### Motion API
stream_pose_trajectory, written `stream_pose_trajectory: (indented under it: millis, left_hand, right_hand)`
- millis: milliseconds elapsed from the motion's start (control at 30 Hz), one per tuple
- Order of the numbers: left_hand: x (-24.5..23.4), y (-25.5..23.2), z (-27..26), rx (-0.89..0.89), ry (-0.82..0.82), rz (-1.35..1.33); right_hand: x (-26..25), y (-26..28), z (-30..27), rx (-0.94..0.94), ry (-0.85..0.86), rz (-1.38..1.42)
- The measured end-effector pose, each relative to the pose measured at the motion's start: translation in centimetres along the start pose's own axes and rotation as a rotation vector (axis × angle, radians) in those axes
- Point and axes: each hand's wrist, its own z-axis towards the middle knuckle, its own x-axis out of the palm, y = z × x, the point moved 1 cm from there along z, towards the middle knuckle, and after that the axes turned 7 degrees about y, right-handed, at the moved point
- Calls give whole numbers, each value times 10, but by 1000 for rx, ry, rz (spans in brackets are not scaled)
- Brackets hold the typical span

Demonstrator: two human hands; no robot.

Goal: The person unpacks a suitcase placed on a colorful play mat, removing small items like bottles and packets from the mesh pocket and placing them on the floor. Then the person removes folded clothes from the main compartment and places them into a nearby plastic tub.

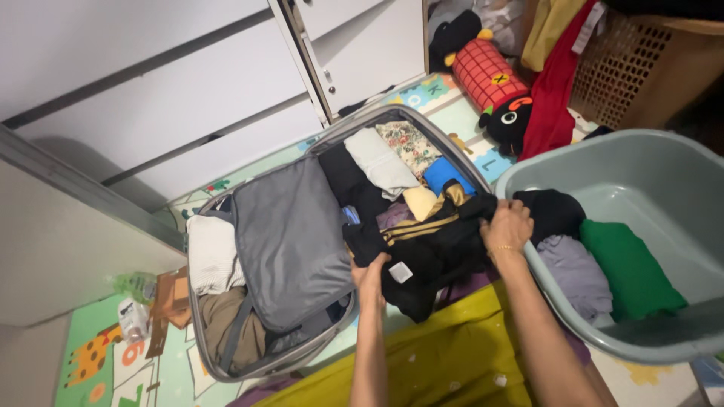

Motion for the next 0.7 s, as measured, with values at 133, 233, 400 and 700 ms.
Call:
stream_pose_trajectory:
  millis: [133,233,400,700]
  left_hand:
    - [-5,-3,-4,-43,38,-129]
    - [-9,-11,-4,-196,53,-211]
    - [-26,-11,-2,-272,148,-368]
    - [-37,11,14,-344,223,-444]
  right_hand:
    - [7,-5,-21,-221,-104,333]
    - [-5,26,-53,-592,-99,625]
    - [-10,41,-60,-654,316,509]
    - [24,42,-4,-142,562,-140]
